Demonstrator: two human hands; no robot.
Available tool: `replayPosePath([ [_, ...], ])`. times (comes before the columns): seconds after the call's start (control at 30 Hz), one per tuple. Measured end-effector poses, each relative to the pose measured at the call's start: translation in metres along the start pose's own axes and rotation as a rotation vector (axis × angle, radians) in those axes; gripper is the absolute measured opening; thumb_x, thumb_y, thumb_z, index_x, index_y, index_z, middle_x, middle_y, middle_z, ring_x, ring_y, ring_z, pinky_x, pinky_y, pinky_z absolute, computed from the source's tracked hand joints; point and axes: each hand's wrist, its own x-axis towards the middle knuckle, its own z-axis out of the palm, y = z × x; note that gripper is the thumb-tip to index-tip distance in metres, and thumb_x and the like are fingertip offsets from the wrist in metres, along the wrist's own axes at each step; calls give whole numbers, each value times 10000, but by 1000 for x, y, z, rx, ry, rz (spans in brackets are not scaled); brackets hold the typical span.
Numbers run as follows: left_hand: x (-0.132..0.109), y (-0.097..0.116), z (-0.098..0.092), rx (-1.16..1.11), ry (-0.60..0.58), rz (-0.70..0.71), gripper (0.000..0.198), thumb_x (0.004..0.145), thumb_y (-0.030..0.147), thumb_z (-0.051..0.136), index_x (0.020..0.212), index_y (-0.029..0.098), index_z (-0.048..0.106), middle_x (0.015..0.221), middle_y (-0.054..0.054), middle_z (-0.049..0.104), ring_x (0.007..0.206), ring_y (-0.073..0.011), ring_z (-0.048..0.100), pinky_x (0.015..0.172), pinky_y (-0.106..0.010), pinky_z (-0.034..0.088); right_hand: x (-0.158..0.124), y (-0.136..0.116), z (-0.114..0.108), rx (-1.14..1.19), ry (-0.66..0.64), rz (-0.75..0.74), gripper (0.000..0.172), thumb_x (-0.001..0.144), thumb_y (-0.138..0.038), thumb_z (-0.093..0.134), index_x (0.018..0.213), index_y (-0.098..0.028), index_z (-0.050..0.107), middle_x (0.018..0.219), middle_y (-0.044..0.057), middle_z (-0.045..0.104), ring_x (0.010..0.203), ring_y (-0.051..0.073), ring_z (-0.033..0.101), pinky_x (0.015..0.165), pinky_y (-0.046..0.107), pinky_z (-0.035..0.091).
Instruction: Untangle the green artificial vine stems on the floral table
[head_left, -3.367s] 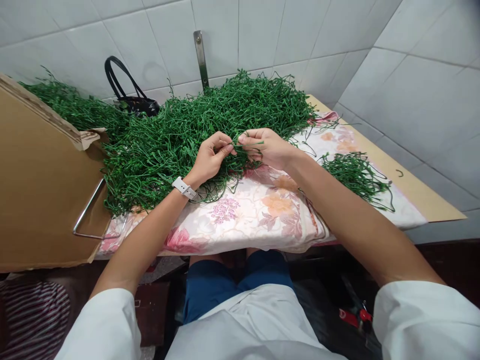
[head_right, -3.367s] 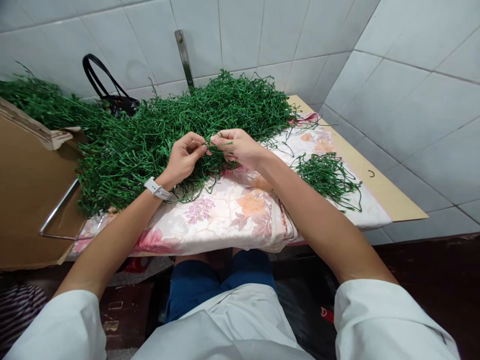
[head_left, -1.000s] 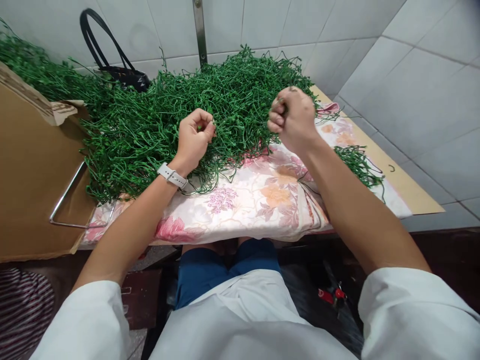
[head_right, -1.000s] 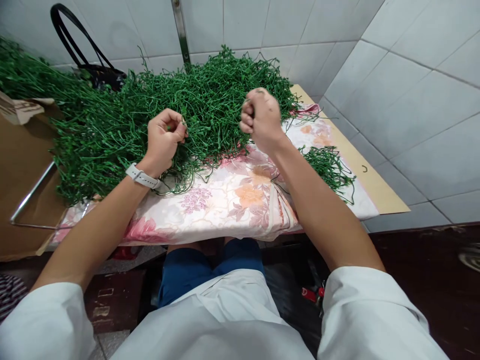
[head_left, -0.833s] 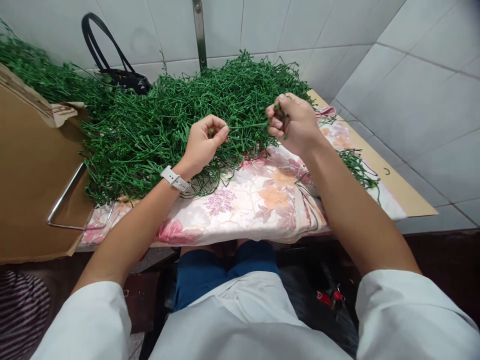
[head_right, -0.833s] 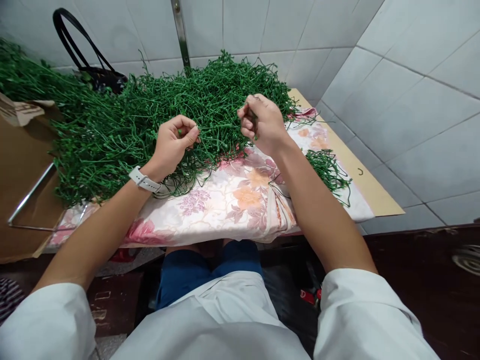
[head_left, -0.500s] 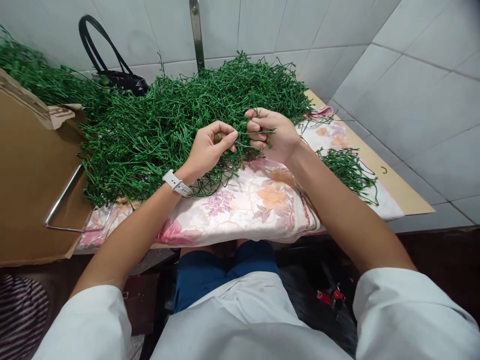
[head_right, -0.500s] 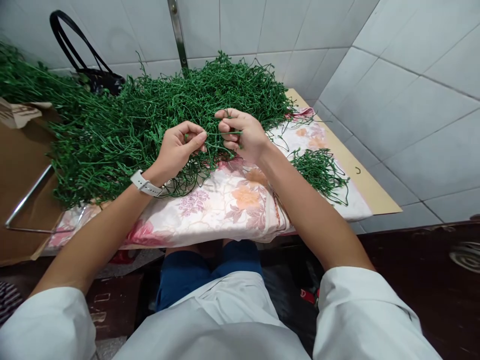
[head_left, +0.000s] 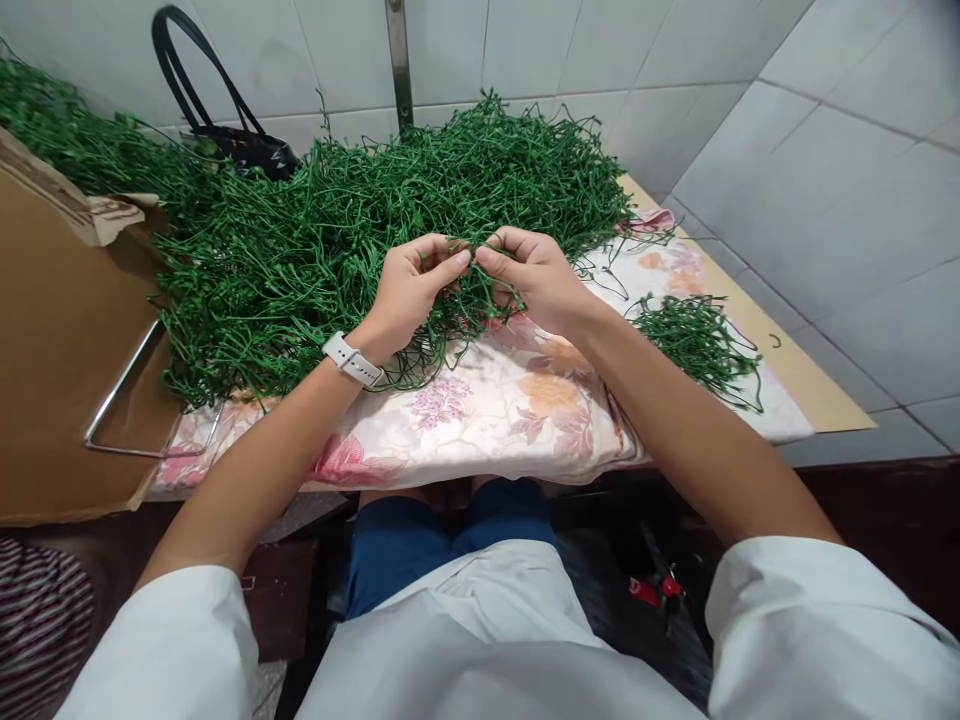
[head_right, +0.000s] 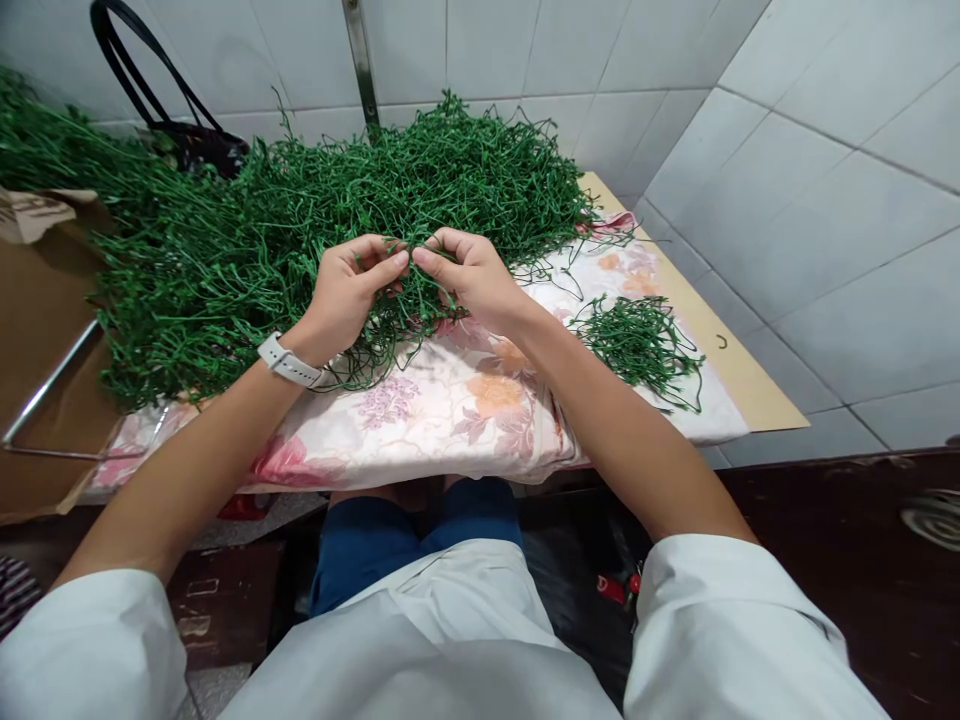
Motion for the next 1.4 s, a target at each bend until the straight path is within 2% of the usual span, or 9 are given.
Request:
replayPosePath([
  [0.23,-1,-1,-1,25,-33,45,152,853,264,874,923,172,776,748,21,684,663,-61,612,620,-183,510,-2,0,6,35,2,4,556,755,-677,880,867,-228,573,680,-63,474,486,66,320,423,262,281],
  [0.4,2,-6,-2,9,-26,77,258,856,353,877,933,175,708,804,4,699,727,-91,672,635,-200,528,0,4,5,37,19,7,530,785,-657,865,828,-231,551,621,-76,391,483,71,288,422,250,263],
  [0.53,1,-5,0,153,9,77,234,955,378,774,916,176,662,780,10,648,675,-80,588,626,-208,471,2,5,5,42,55,-15,576,763,-699,849,836,-239,510,691,-46,539,479,66,294,412,246,232],
  [0.67,-3,4,5,321,-103,43,304,962,376,765,788,153,654,702,27,542,623,-71,425,597,-234,360,3,3,6,-163,123,-144,520,878,-666,750,761,-230,492,639,-38,455,546,95,350,466,242,273],
  [0.87,-9,11,8,206,-96,-54,461,928,595,741,771,162,729,652,29,500,570,-69,328,535,-243,283,2,-2,2,-477,96,-375,548,1005,-729,529,794,-222,533,717,4,498,693,145,473,665,295,435],
  [1.1,-9,13,19,158,16,-31,452,809,567,862,674,156,733,621,29,556,599,-65,420,585,-235,385,-5,-5,-8,-850,83,-489,508,1109,-634,364,860,-223,528,732,9,536,628,135,467,648,308,383],
  [1.23,-11,16,24,141,-1,-63,378,815,495,868,692,157,749,654,24,610,642,-68,494,666,-228,466,-5,0,-10,-981,75,-512,475,1131,-590,326,906,-230,538,690,-12,464,607,142,427,649,318,362],
  [1.3,-12,17,20,168,10,-51,297,824,399,868,692,162,747,640,29,600,633,-68,494,656,-226,465,0,0,-21,-966,152,-530,467,1119,-604,374,873,-238,525,691,-10,458,623,149,413,646,323,351],
  [1.4,-10,16,11,214,58,-33,232,841,267,842,674,167,715,595,44,535,560,-56,421,559,-229,387,10,-3,-51,-751,466,-537,446,1080,-593,518,797,-250,487,677,-13,453,629,137,405,635,322,339],
])
